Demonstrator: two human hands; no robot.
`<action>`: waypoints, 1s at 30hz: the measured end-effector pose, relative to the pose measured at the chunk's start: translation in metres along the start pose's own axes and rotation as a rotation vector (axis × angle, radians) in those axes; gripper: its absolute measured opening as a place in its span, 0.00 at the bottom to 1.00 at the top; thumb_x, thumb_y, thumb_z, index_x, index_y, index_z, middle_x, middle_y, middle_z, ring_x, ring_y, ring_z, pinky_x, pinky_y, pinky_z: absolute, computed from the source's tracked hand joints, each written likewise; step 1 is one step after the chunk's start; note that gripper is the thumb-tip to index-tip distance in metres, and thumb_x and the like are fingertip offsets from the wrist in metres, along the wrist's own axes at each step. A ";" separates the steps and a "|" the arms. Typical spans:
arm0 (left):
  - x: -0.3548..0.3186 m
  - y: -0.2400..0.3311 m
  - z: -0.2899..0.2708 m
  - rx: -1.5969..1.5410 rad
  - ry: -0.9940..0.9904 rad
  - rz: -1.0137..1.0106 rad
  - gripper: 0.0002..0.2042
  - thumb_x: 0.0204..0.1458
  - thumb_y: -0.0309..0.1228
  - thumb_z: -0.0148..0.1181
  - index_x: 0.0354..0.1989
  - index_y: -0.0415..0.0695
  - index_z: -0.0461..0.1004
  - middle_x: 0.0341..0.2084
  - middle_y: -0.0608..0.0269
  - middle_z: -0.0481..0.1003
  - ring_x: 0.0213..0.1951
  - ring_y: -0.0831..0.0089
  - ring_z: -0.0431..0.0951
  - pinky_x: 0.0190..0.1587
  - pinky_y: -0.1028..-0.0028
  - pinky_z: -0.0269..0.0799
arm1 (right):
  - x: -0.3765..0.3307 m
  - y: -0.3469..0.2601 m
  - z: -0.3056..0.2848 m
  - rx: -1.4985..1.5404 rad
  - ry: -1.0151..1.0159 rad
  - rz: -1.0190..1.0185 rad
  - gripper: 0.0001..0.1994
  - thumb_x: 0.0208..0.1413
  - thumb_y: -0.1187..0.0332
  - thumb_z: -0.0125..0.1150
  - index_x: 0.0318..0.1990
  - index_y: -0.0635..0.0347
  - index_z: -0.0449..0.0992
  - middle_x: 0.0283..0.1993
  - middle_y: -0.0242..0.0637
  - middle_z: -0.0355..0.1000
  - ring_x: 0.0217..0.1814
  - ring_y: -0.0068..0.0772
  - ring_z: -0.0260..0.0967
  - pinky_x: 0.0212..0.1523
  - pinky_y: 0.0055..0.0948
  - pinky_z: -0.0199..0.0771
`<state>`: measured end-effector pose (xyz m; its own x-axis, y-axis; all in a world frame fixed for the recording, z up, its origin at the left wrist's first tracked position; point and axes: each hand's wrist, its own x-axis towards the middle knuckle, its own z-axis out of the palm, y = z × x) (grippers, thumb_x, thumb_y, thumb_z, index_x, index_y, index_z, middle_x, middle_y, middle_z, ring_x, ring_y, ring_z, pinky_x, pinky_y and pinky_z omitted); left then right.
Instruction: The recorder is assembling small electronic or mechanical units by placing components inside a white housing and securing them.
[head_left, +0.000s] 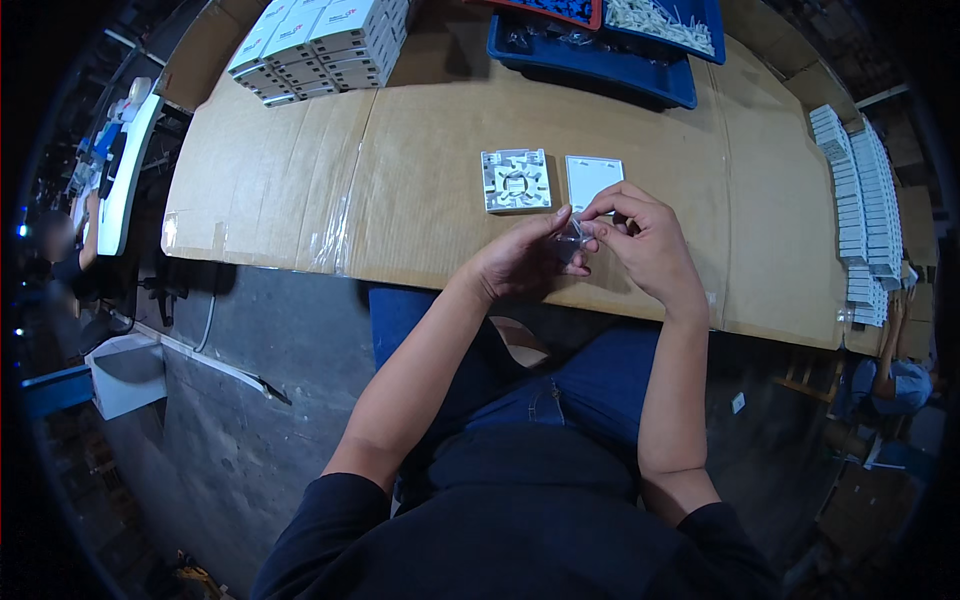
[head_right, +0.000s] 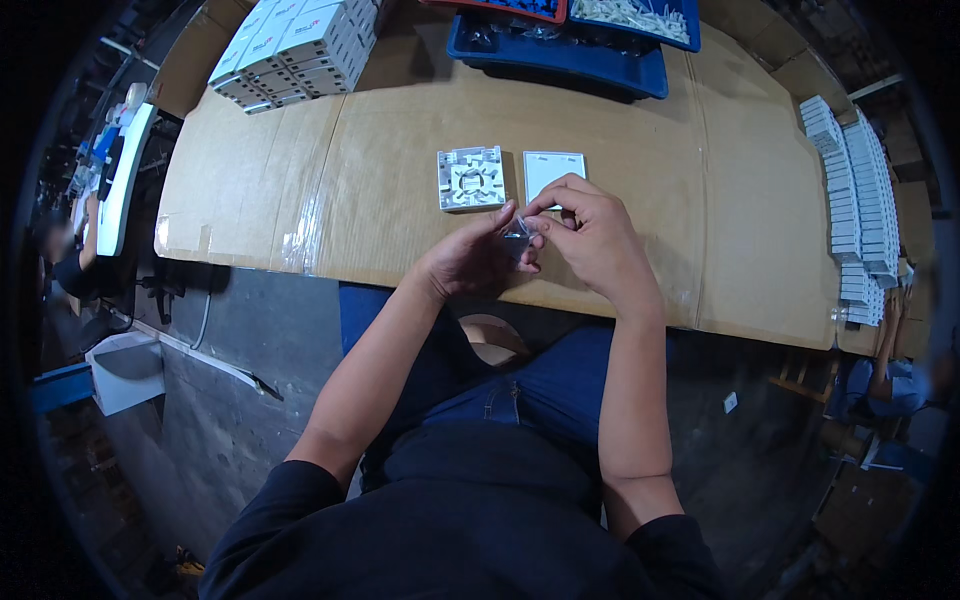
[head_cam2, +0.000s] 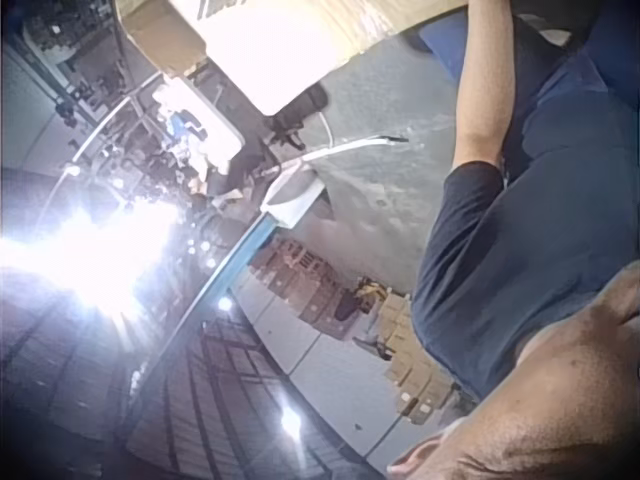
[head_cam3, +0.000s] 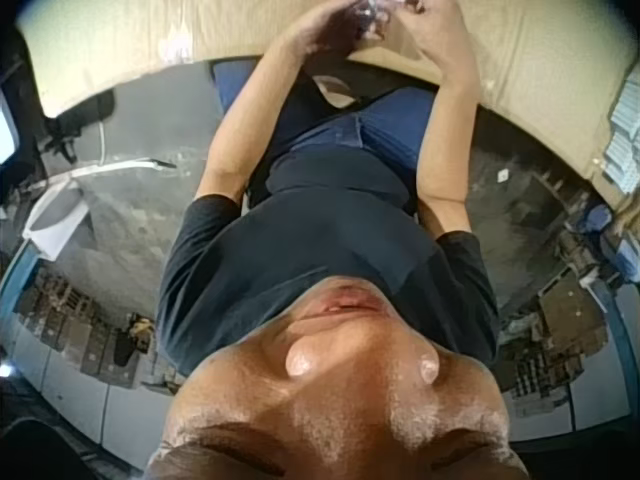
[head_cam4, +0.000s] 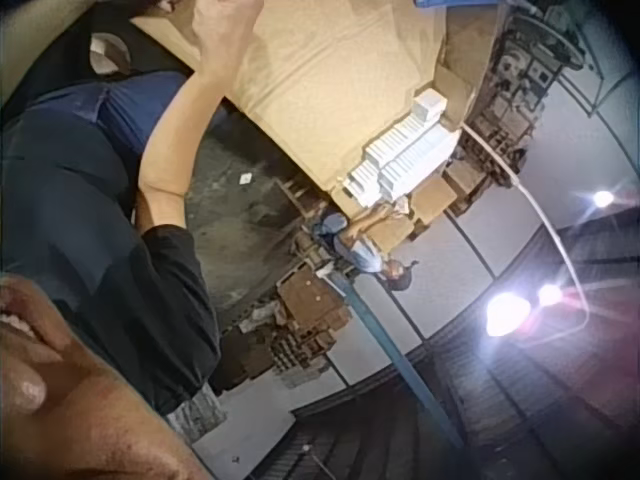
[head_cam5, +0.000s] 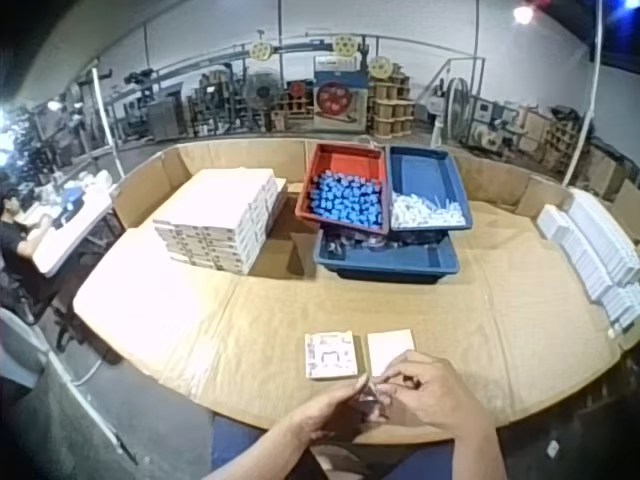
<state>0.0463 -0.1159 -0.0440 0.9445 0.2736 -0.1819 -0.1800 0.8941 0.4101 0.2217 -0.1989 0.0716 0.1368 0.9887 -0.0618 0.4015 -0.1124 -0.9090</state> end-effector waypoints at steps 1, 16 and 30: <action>0.001 -0.002 0.000 -0.003 0.003 -0.004 0.21 0.70 0.50 0.52 0.54 0.44 0.76 0.42 0.61 0.82 0.38 0.74 0.81 0.54 0.65 0.78 | 0.000 0.002 -0.003 -0.060 -0.034 -0.015 0.05 0.64 0.76 0.65 0.43 0.68 0.82 0.41 0.34 0.76 0.35 0.20 0.75 0.37 0.24 0.72; 0.002 -0.002 0.006 0.083 0.006 0.050 0.18 0.70 0.46 0.53 0.54 0.43 0.74 0.42 0.60 0.80 0.41 0.71 0.80 0.54 0.65 0.76 | 0.011 0.023 0.009 0.032 -0.273 0.118 0.19 0.73 0.59 0.56 0.51 0.72 0.78 0.36 0.38 0.77 0.34 0.23 0.78 0.38 0.26 0.78; 0.006 0.003 0.014 0.011 0.071 -0.121 0.29 0.74 0.51 0.42 0.55 0.32 0.73 0.34 0.62 0.78 0.35 0.72 0.75 0.50 0.68 0.73 | 0.060 0.042 -0.092 -0.015 0.078 0.008 0.14 0.68 0.62 0.64 0.52 0.64 0.81 0.40 0.35 0.81 0.42 0.23 0.74 0.45 0.29 0.75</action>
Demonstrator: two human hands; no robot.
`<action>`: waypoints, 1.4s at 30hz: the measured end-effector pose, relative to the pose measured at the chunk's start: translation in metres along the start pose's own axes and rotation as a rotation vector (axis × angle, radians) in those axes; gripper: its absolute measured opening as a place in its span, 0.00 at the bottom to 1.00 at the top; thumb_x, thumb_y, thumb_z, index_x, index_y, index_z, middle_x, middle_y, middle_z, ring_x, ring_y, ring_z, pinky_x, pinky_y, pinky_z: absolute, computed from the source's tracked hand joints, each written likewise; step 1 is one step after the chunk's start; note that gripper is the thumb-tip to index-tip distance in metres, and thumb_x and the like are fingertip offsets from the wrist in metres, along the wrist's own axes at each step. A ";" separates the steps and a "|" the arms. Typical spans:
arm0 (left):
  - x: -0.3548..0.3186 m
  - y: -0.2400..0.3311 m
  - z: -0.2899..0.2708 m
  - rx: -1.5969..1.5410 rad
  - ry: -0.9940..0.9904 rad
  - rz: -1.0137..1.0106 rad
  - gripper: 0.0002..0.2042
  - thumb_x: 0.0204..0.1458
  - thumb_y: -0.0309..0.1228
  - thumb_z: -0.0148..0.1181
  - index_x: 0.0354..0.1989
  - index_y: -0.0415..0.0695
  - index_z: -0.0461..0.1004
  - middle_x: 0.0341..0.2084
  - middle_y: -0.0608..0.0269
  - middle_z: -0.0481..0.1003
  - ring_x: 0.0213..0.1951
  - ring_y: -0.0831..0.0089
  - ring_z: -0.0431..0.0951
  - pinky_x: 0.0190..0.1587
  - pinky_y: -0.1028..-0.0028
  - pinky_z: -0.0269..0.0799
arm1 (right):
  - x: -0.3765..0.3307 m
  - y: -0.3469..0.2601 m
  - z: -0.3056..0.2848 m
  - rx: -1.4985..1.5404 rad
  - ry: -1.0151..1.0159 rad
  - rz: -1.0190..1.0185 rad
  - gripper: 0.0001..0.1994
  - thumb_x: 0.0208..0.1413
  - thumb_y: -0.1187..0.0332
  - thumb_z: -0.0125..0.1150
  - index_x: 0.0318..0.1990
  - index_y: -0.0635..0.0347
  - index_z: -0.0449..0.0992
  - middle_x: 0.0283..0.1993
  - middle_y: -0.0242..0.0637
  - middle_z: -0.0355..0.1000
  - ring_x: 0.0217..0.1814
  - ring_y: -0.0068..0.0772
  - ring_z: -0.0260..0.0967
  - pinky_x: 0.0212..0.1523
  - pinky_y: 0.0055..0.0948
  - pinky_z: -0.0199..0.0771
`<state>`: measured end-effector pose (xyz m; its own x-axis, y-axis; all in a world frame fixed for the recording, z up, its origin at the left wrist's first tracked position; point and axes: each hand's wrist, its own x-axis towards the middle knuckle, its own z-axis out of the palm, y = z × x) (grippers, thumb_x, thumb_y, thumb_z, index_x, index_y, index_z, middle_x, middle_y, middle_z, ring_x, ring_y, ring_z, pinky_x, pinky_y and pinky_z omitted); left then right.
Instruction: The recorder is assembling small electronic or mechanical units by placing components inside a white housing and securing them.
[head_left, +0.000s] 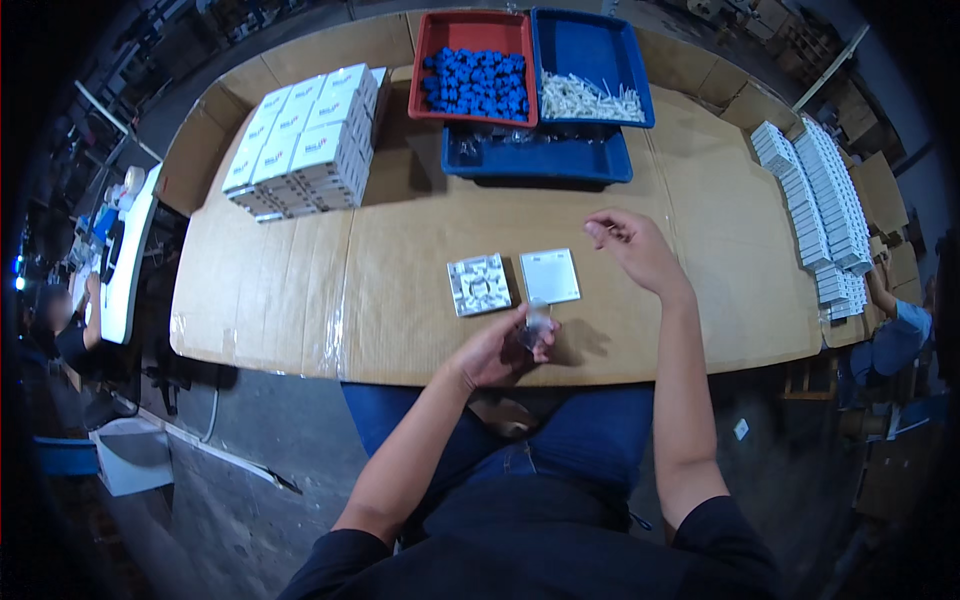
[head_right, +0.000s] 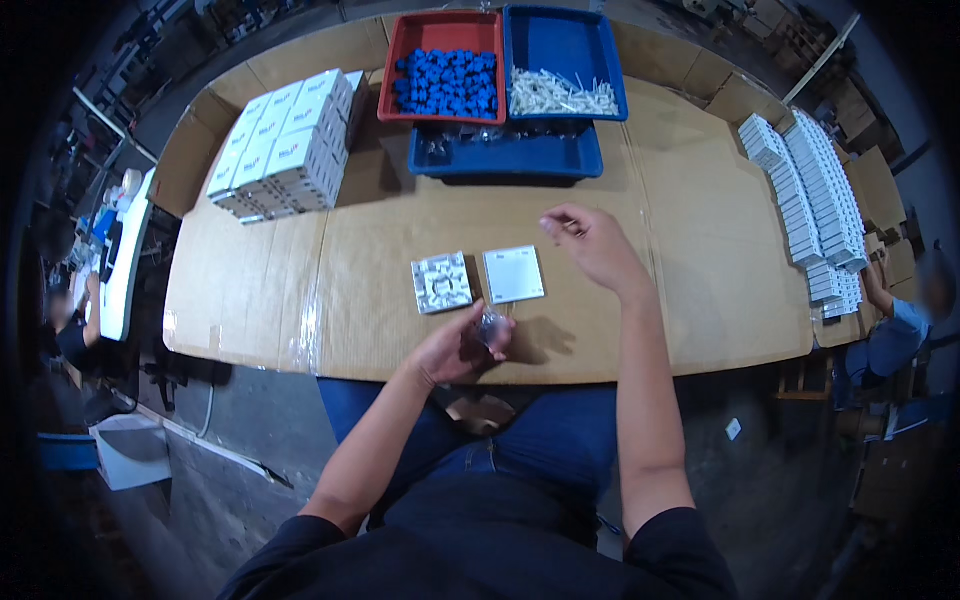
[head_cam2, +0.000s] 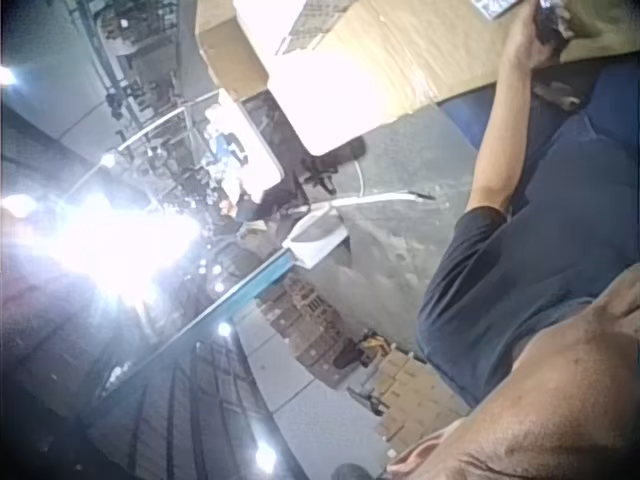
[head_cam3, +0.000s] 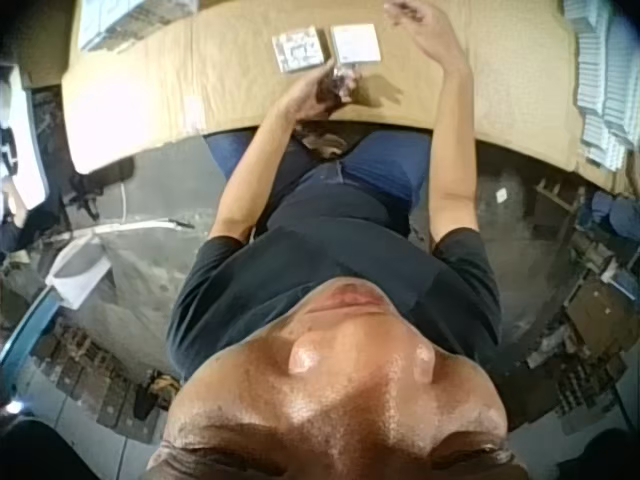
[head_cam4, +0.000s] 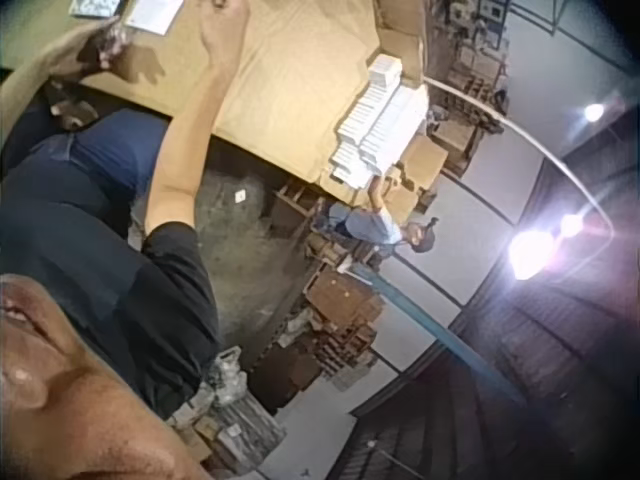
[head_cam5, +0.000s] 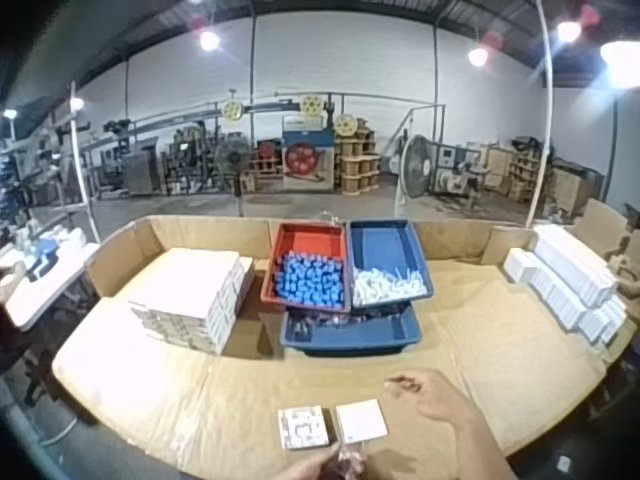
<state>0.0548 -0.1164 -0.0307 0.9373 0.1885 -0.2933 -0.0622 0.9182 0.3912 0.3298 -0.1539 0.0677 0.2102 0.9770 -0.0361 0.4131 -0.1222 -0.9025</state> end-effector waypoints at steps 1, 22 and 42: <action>0.000 0.000 -0.004 0.040 -0.023 0.013 0.29 0.74 0.52 0.41 0.57 0.32 0.73 0.36 0.62 0.79 0.38 0.72 0.76 0.47 0.72 0.74 | 0.016 0.005 -0.008 -0.060 0.111 -0.026 0.14 0.68 0.63 0.64 0.53 0.63 0.81 0.40 0.35 0.81 0.41 0.24 0.75 0.44 0.29 0.76; 0.007 0.012 -0.008 -0.080 -0.102 -0.053 0.27 0.74 0.49 0.42 0.60 0.34 0.72 0.42 0.58 0.79 0.40 0.74 0.78 0.51 0.74 0.75 | 0.260 0.041 -0.060 -1.101 0.405 -0.194 0.13 0.60 0.68 0.65 0.52 0.50 0.81 0.44 0.37 0.80 0.51 0.47 0.79 0.51 0.46 0.78; 0.001 0.006 -0.016 -0.109 -0.080 0.034 0.28 0.75 0.48 0.40 0.63 0.33 0.71 0.44 0.58 0.80 0.41 0.72 0.81 0.50 0.71 0.81 | 0.122 -0.008 -0.055 0.384 0.542 -0.195 0.12 0.61 0.67 0.72 0.48 0.62 0.83 0.37 0.25 0.79 0.36 0.15 0.68 0.38 0.18 0.65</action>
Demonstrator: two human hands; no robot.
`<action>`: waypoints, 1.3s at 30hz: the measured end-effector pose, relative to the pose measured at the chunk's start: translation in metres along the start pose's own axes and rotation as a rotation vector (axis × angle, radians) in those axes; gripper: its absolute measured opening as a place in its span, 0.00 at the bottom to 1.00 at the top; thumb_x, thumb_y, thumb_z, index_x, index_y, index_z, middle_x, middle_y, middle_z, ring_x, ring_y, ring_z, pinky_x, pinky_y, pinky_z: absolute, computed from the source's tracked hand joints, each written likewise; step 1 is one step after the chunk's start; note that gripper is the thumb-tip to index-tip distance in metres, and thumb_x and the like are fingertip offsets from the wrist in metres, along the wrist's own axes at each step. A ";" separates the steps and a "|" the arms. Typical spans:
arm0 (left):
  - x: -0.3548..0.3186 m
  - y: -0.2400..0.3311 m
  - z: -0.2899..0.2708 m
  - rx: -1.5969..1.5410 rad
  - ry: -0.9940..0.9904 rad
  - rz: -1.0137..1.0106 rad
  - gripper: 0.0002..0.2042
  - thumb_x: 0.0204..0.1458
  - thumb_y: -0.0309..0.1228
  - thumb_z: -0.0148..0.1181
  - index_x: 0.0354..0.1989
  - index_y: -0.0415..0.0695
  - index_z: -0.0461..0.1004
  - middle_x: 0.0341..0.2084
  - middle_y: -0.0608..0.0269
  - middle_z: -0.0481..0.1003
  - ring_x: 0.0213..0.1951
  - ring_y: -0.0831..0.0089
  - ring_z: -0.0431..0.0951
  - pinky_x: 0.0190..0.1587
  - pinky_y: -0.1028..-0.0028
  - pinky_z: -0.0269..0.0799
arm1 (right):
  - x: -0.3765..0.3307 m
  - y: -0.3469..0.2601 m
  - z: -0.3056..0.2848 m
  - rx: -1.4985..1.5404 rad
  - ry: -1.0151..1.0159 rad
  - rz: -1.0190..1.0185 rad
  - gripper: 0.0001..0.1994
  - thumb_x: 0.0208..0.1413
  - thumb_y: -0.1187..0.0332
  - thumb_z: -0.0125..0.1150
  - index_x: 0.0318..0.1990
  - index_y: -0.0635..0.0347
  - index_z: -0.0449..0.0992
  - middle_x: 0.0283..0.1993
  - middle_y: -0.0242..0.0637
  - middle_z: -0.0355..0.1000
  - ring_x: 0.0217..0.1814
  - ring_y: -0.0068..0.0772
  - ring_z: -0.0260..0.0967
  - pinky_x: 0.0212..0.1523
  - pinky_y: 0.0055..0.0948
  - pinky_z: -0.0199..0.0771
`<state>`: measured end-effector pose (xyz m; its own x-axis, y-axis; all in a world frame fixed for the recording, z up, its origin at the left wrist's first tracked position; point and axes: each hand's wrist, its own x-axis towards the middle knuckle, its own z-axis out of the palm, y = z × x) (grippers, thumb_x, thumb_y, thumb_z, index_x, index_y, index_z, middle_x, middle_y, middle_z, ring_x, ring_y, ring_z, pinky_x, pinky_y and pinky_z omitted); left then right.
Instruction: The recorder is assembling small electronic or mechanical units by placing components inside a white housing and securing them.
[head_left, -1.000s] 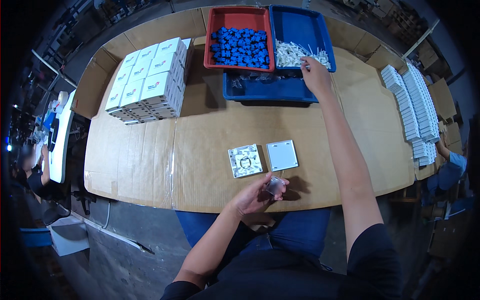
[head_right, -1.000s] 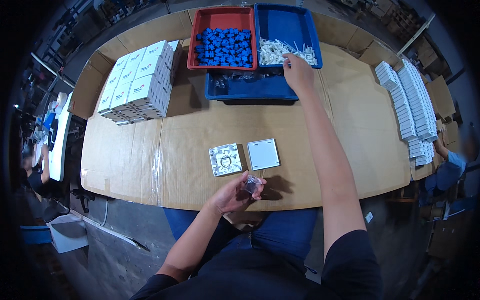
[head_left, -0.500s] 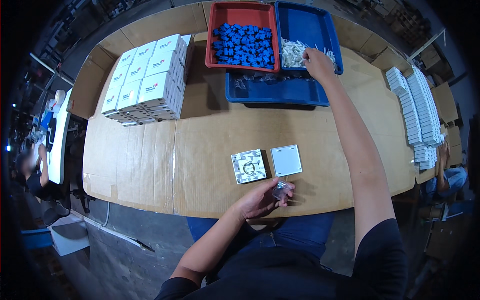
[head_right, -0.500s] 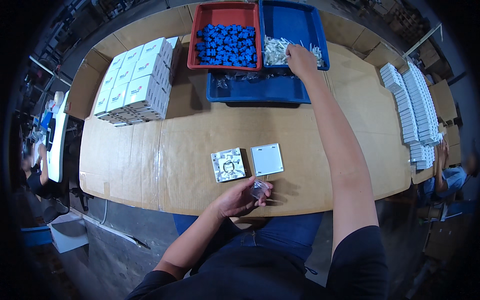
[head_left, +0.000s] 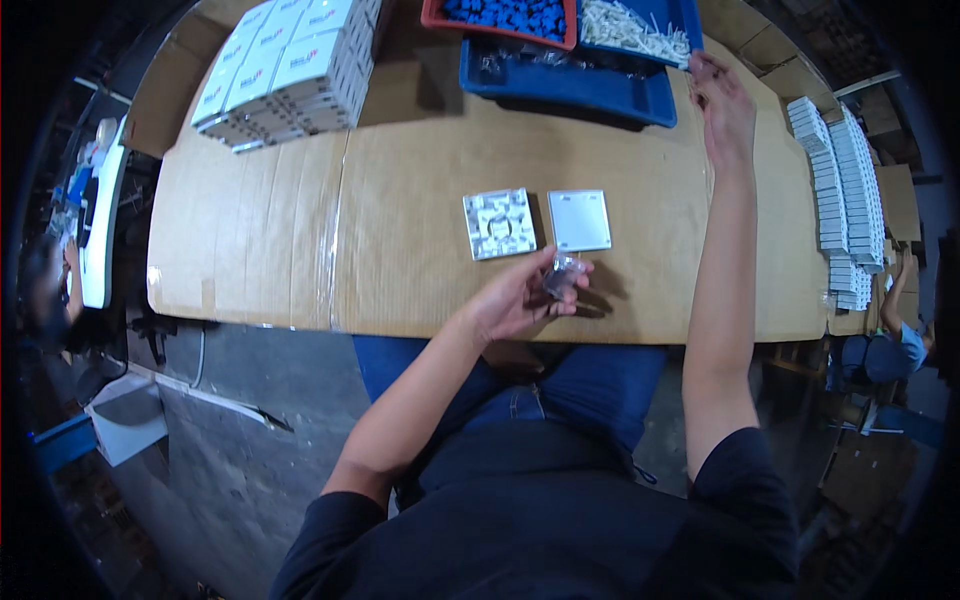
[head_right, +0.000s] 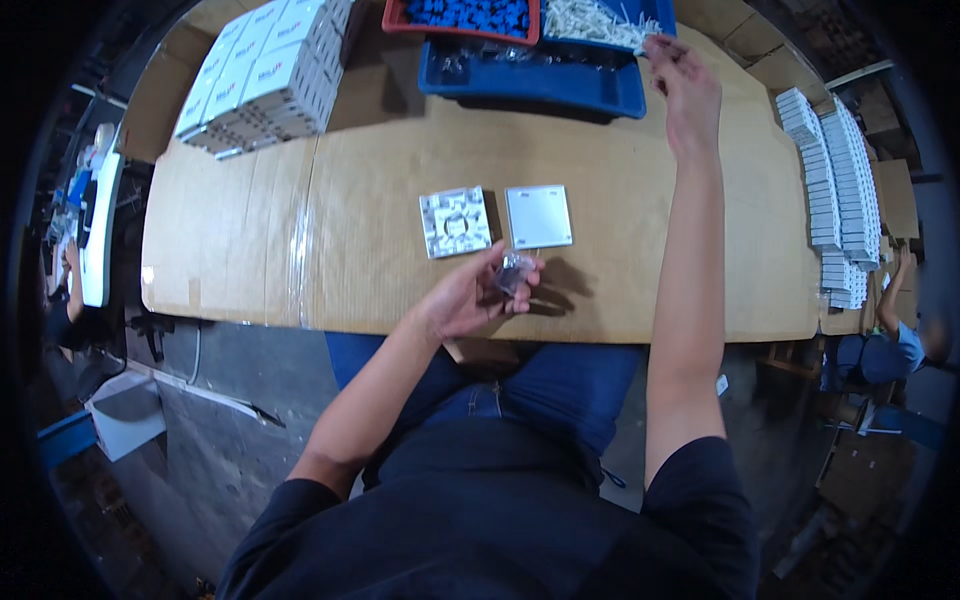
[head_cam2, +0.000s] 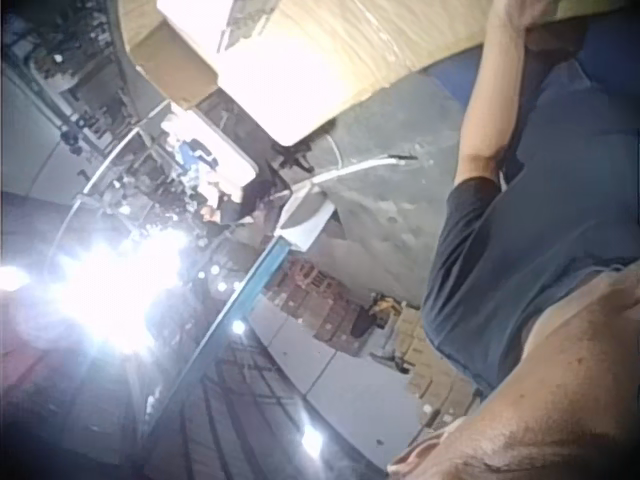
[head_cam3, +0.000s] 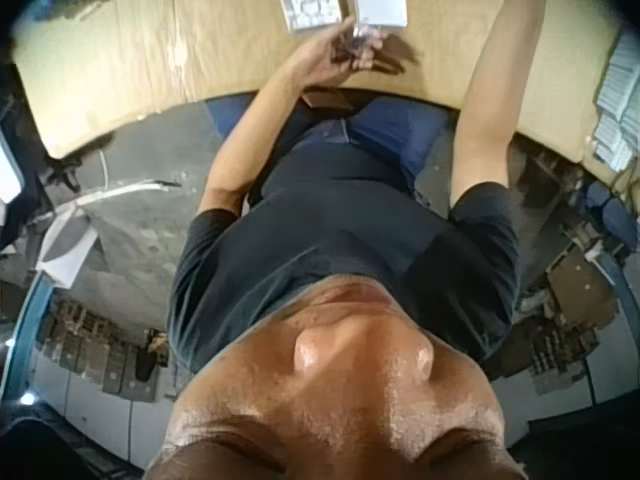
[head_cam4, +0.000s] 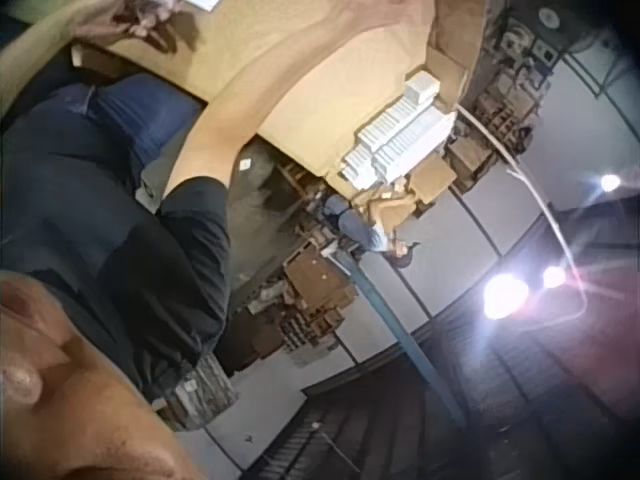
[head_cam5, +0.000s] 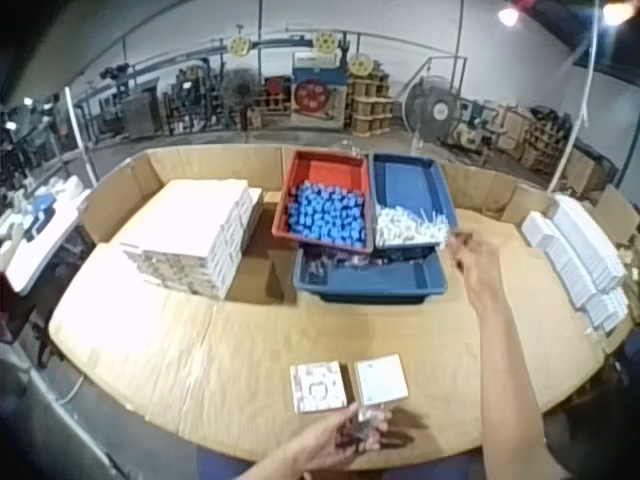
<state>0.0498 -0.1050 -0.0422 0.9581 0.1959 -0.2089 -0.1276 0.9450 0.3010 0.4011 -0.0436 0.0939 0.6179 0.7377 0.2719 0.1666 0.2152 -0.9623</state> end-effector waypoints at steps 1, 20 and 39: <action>0.001 -0.001 0.001 0.007 0.005 0.005 0.28 0.75 0.48 0.40 0.62 0.33 0.71 0.45 0.59 0.80 0.41 0.72 0.81 0.50 0.70 0.81 | -0.032 -0.003 -0.002 -0.076 -0.044 0.039 0.11 0.62 0.68 0.71 0.48 0.63 0.83 0.37 0.25 0.78 0.36 0.15 0.68 0.38 0.18 0.65; -0.009 -0.015 0.004 0.065 0.003 0.050 0.22 0.70 0.49 0.52 0.57 0.43 0.75 0.46 0.63 0.80 0.44 0.72 0.79 0.53 0.69 0.78 | -0.265 -0.004 0.028 -0.059 -0.303 0.172 0.05 0.62 0.76 0.69 0.44 0.67 0.83 0.35 0.31 0.81 0.35 0.17 0.75 0.38 0.20 0.73; -0.008 -0.019 -0.008 0.073 -0.071 0.139 0.14 0.69 0.46 0.55 0.49 0.49 0.77 0.40 0.68 0.79 0.43 0.71 0.79 0.51 0.68 0.75 | -0.232 0.001 0.035 -0.156 -0.951 0.490 0.18 0.77 0.60 0.49 0.62 0.63 0.75 0.50 0.33 0.76 0.48 0.24 0.74 0.53 0.27 0.76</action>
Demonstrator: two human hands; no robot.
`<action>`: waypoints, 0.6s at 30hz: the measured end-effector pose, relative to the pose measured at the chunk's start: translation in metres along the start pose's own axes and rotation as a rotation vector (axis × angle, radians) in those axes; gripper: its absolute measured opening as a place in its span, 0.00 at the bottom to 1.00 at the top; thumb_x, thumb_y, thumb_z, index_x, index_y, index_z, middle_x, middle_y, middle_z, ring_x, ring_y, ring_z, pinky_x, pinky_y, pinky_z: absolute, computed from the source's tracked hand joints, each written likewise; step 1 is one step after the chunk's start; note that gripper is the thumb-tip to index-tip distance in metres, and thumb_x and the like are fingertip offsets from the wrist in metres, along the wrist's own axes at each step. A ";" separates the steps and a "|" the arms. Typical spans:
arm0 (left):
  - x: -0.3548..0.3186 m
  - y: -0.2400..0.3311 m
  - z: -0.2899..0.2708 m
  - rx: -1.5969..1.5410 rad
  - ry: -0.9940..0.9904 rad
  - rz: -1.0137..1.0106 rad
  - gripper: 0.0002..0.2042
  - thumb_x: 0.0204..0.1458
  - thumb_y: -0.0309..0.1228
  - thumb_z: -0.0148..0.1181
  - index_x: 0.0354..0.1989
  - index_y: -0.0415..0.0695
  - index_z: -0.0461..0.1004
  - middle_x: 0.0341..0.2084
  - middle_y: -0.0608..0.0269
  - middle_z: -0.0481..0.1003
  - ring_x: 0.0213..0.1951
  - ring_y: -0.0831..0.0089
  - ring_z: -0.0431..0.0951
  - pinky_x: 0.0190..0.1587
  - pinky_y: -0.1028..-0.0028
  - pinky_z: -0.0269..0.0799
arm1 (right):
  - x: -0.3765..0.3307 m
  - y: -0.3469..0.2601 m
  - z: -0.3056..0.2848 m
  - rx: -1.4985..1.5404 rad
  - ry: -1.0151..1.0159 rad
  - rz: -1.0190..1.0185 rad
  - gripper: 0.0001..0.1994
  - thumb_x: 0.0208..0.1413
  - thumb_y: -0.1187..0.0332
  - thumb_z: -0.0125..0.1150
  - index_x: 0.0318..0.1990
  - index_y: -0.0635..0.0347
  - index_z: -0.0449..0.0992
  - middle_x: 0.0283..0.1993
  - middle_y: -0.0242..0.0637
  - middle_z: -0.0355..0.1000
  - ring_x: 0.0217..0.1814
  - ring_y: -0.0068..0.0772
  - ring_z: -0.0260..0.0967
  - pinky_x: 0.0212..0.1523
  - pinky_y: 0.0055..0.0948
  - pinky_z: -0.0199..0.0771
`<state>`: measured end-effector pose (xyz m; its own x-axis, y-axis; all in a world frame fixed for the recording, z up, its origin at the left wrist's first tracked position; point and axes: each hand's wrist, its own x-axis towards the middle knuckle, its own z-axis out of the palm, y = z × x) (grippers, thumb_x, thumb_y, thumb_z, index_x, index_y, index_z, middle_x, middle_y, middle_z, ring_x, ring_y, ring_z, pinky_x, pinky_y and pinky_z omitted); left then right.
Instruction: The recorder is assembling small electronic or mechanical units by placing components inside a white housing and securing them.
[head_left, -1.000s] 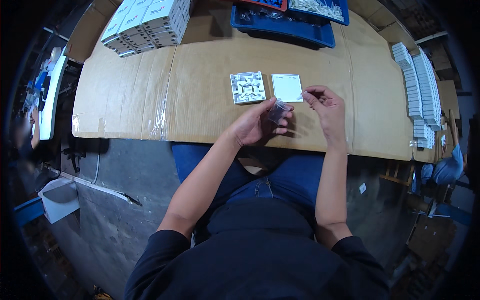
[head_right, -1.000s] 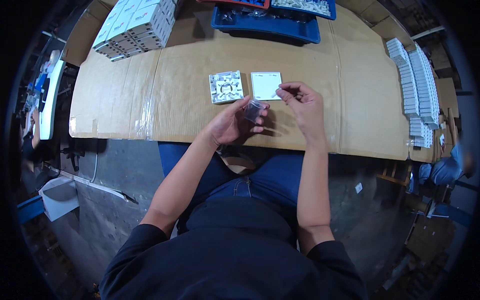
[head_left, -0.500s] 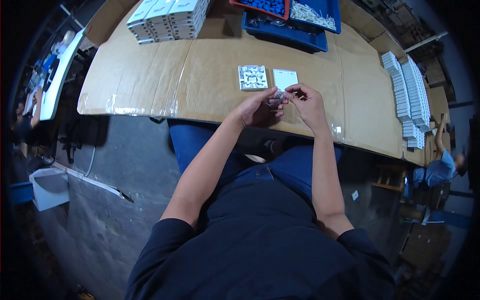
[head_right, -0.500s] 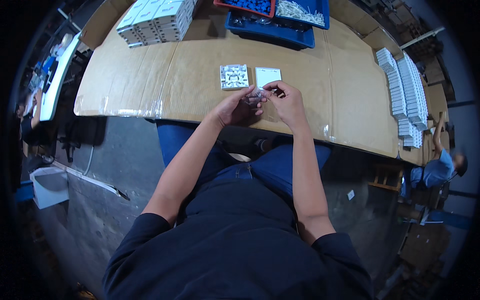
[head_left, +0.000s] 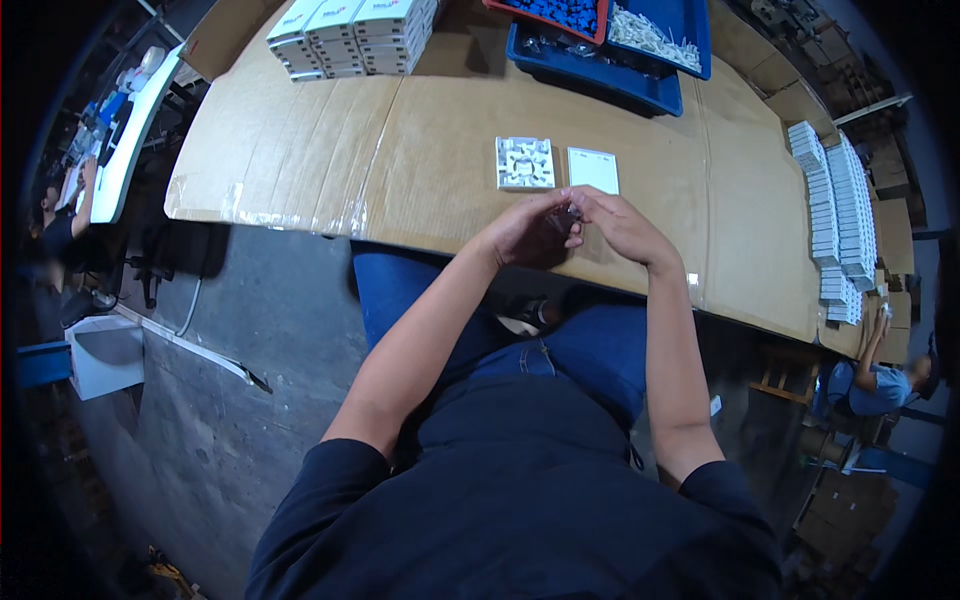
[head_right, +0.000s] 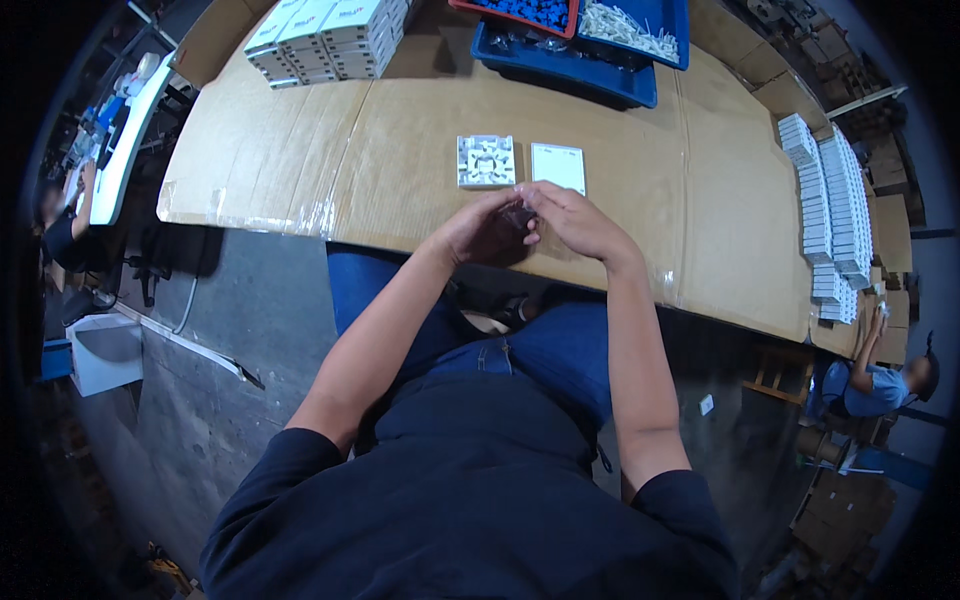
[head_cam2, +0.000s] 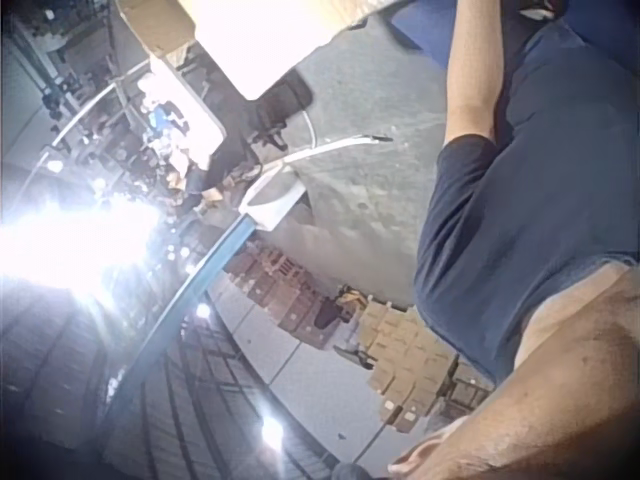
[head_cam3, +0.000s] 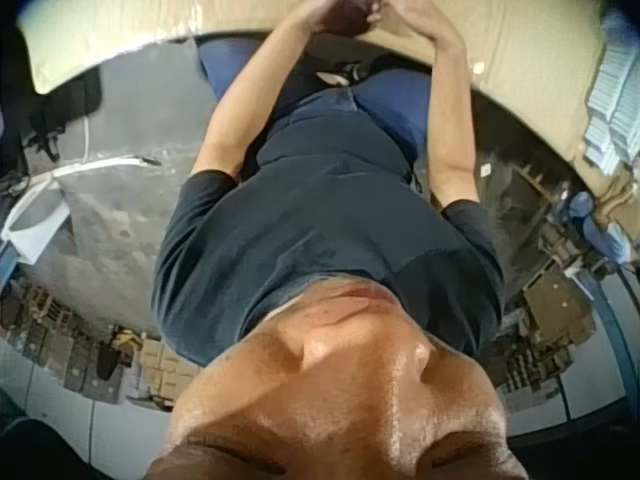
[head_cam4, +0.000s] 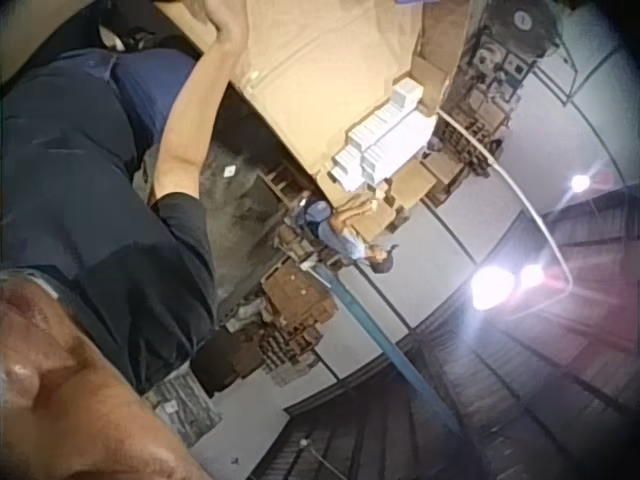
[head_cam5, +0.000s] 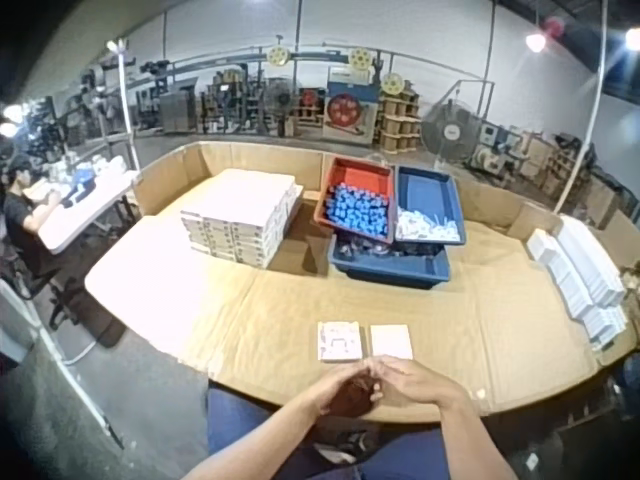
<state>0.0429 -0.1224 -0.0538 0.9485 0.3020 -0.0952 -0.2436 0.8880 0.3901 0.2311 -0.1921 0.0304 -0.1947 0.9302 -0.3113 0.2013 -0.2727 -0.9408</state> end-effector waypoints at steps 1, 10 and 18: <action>0.001 0.003 0.003 0.008 -0.002 0.006 0.15 0.68 0.47 0.56 0.48 0.49 0.77 0.40 0.68 0.79 0.43 0.71 0.80 0.51 0.68 0.75 | 0.000 -0.001 0.000 0.000 0.005 -0.013 0.18 0.77 0.60 0.49 0.62 0.63 0.75 0.50 0.33 0.76 0.48 0.24 0.74 0.53 0.27 0.76; 0.000 0.000 -0.001 0.034 0.133 0.004 0.19 0.67 0.49 0.57 0.49 0.44 0.77 0.37 0.62 0.80 0.43 0.65 0.81 0.51 0.66 0.76 | 0.005 -0.011 0.007 -0.112 0.066 -0.003 0.21 0.77 0.56 0.49 0.62 0.66 0.74 0.44 0.34 0.77 0.41 0.23 0.73 0.46 0.26 0.77; 0.006 0.009 0.020 0.082 0.167 -0.010 0.24 0.73 0.47 0.47 0.56 0.35 0.74 0.39 0.61 0.79 0.37 0.73 0.78 0.47 0.71 0.75 | 0.037 -0.003 -0.078 -0.029 0.235 -0.135 0.18 0.77 0.62 0.47 0.57 0.63 0.80 0.49 0.34 0.81 0.52 0.26 0.77 0.53 0.30 0.78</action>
<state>0.0506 -0.1191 -0.0322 0.9024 0.3524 -0.2479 -0.2099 0.8621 0.4613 0.2982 -0.1378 0.0318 0.0057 0.9901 -0.1402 0.2168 -0.1381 -0.9664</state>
